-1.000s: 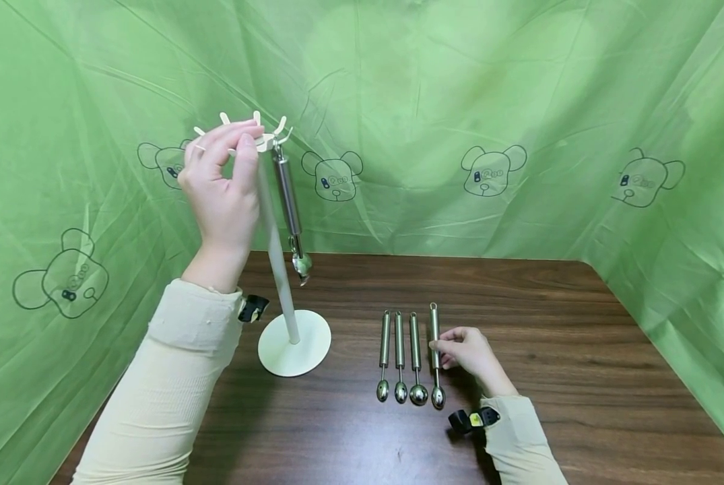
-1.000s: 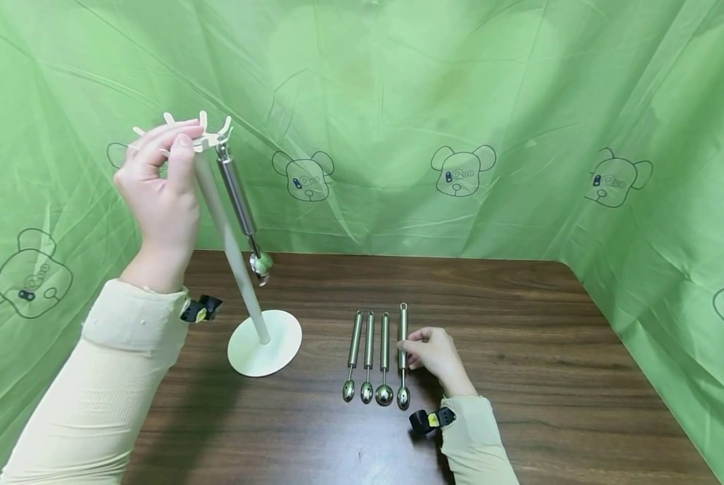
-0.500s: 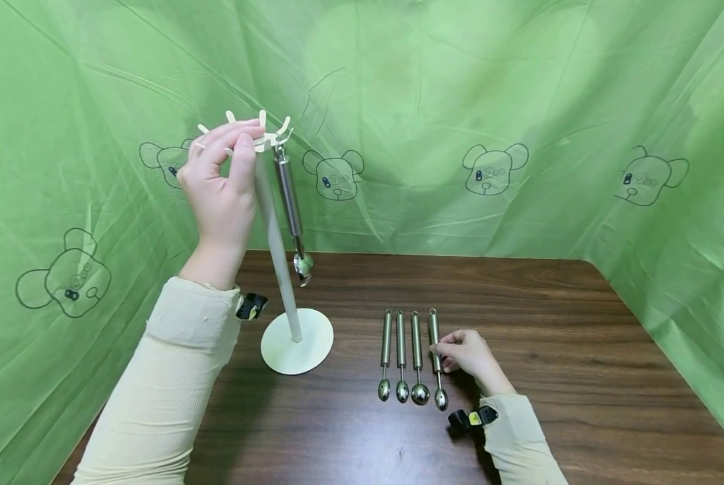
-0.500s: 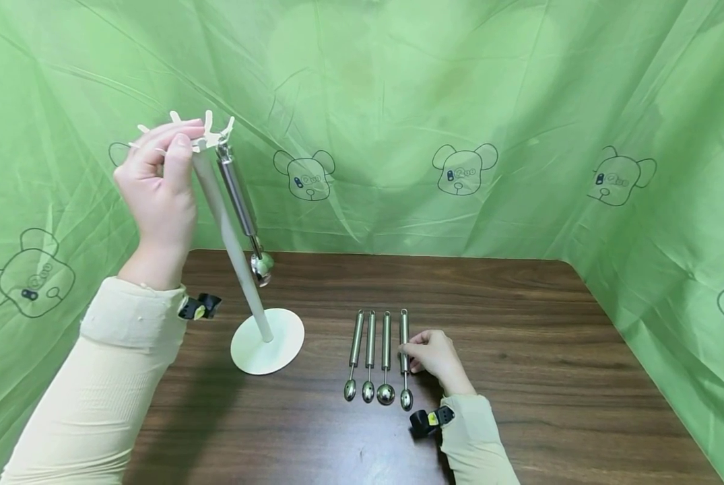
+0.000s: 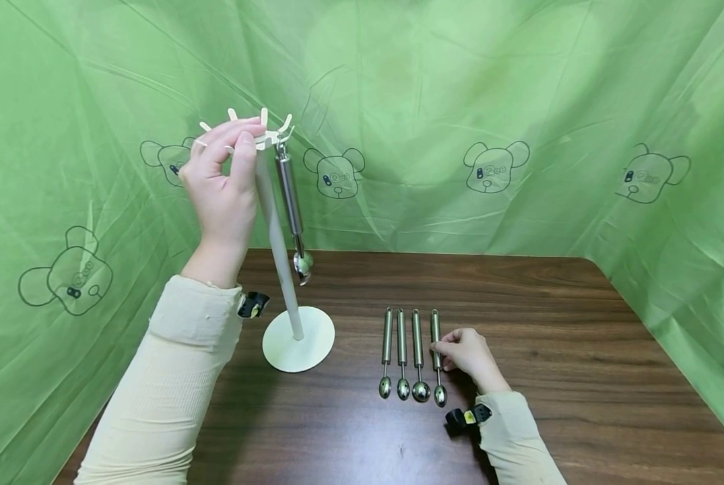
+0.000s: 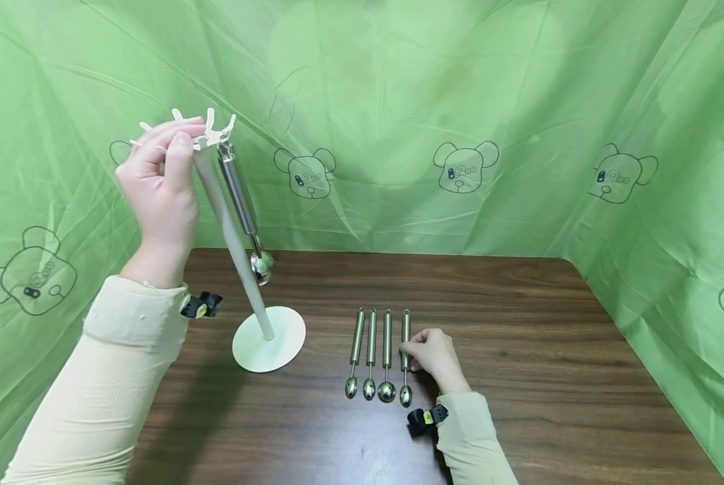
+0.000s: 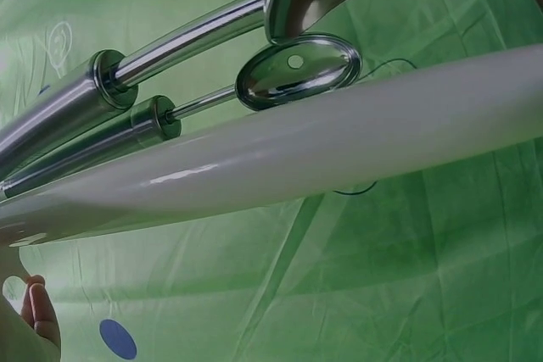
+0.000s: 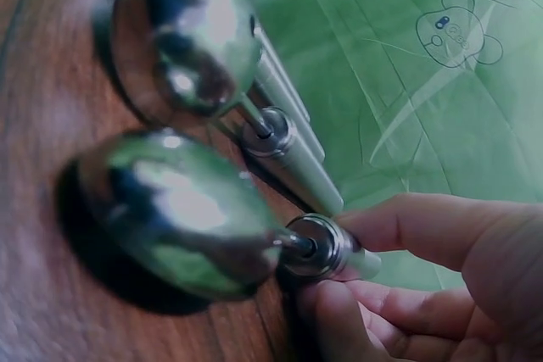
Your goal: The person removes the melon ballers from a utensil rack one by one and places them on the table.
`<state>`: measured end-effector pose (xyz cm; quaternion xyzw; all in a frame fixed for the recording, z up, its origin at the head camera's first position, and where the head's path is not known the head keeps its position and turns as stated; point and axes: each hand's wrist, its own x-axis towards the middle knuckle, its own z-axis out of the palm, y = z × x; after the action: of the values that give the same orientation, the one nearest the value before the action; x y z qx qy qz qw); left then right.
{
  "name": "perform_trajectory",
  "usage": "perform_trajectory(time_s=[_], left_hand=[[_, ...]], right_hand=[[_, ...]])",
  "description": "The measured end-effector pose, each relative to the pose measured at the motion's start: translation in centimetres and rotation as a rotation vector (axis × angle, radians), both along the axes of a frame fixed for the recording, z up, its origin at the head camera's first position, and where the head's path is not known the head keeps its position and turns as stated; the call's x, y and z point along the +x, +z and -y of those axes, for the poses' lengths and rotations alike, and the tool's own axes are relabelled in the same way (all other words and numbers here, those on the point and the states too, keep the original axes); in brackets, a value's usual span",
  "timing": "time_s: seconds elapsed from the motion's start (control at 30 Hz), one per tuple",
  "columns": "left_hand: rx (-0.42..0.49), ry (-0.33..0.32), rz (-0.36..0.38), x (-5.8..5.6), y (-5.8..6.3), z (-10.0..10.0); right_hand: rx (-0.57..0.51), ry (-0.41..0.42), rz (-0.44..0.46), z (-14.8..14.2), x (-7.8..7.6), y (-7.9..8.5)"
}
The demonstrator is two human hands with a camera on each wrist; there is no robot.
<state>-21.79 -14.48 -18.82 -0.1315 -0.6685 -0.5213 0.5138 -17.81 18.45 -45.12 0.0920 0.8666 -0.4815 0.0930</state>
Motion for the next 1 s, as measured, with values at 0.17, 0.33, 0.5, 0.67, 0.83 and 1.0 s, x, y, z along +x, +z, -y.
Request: perform_trajectory(time_s=[0.17, 0.33, 0.5, 0.67, 0.83, 1.0], left_hand=[[-0.001, -0.003, -0.004, -0.05, 0.06, -0.05], [0.000, -0.009, -0.005, -0.08, 0.12, -0.07], [-0.003, -0.001, -0.002, -0.05, 0.06, -0.03], [-0.002, 0.001, -0.002, 0.01, 0.06, 0.00], [-0.002, -0.003, -0.004, 0.04, 0.05, -0.01], [-0.004, -0.003, -0.005, 0.08, 0.05, -0.02]], right_hand=[[0.070, 0.006, -0.021, 0.05, -0.04, 0.00], [0.090, 0.007, -0.027, 0.01, -0.05, 0.02], [0.065, 0.004, -0.021, 0.07, -0.02, 0.02], [0.043, 0.002, -0.017, 0.12, -0.02, 0.08], [0.031, 0.004, -0.006, 0.07, -0.01, 0.07], [0.032, 0.009, -0.002, 0.03, 0.04, 0.17]])
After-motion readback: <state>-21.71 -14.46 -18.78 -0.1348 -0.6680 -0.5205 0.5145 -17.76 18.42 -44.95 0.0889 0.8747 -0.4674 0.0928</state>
